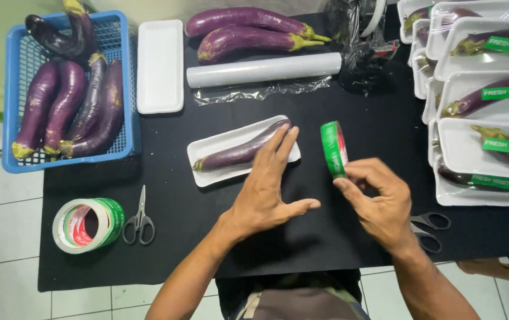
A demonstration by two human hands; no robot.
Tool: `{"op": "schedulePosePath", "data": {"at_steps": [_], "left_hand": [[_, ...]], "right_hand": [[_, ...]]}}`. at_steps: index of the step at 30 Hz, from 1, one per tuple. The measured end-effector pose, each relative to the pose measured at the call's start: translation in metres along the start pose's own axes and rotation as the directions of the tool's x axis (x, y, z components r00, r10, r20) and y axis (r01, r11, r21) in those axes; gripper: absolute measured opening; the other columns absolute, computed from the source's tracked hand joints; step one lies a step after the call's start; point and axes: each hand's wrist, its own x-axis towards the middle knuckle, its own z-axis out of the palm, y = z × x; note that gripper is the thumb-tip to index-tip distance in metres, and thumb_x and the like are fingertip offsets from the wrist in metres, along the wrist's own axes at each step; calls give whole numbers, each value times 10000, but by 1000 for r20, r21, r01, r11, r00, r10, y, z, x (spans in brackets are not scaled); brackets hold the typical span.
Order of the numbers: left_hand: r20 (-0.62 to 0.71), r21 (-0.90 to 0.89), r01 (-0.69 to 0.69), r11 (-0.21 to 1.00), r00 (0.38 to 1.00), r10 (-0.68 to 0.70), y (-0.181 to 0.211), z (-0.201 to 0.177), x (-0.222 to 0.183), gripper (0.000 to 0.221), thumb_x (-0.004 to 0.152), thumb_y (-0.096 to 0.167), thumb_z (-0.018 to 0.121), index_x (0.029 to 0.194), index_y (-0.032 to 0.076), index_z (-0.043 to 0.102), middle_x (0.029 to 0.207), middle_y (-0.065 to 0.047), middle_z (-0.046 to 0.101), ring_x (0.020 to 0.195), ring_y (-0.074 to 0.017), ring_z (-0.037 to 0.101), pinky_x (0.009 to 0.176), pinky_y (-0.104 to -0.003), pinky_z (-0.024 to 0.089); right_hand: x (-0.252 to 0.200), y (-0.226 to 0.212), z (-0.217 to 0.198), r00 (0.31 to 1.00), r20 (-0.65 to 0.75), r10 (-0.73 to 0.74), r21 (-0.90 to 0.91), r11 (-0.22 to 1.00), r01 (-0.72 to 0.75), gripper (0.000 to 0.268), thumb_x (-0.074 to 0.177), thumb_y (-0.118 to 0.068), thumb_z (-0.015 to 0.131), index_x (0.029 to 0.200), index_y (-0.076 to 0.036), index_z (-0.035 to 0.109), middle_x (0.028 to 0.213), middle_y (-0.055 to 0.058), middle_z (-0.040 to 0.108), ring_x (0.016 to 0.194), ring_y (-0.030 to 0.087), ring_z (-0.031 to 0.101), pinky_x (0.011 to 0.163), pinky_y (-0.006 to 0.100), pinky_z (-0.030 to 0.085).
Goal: The person places an eggplant onto a foam tray, wraps it with plastic film, and secures the film to the tray with green tape.
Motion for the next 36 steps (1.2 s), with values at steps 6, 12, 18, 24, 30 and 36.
{"op": "schedulePosePath", "data": {"at_steps": [6,12,18,24,30,36], "left_hand": [[26,-217,-5,976,1000,11,5,-1,3,1044,733,181,870,1626,164,330,1587,-150,405,1441,-367,482,1098,-471,529],[-16,-23,-68,997,998,68,8,-2,-4,1022,686,251,846,1593,127,390,1507,-161,481,1417,-370,507,1159,-504,471],[41,89,-96,991,995,93,15,-8,-9,927,744,286,797,1578,123,427,1443,-201,514,1335,-416,540,1095,-523,497],[94,122,-80,989,993,68,15,-12,-13,984,691,249,811,1586,145,417,1416,-203,522,1298,-439,545,1056,-532,504],[267,60,35,998,962,-50,22,-15,-22,875,753,404,813,1489,141,419,1423,-198,436,1269,-353,551,1041,-458,518],[236,23,153,988,959,-154,28,-13,-19,837,758,378,772,1444,50,422,1299,-139,557,1160,-288,610,999,-418,506]], "right_hand": [[-11,-31,23,985,149,85,341,931,-131,131,882,-82,768,979,0,802,845,124,754,709,139,661,663,314,592],[-10,-39,14,985,82,-149,147,980,135,482,811,-117,833,1241,51,694,965,167,737,743,235,731,668,366,604],[3,-57,4,902,48,-430,-89,897,432,216,874,-22,762,1087,2,788,1035,177,711,765,273,732,670,360,600],[6,-61,-2,913,117,-391,-88,911,402,95,865,-39,770,951,-57,806,1012,134,732,747,258,723,635,361,595],[27,-77,-27,842,539,-40,-216,959,183,102,951,-231,683,970,-137,716,1047,8,697,726,147,678,704,288,505],[47,-116,-42,791,602,-112,-286,894,345,68,972,-177,638,926,-128,649,949,-26,683,825,148,655,724,313,493]]}}
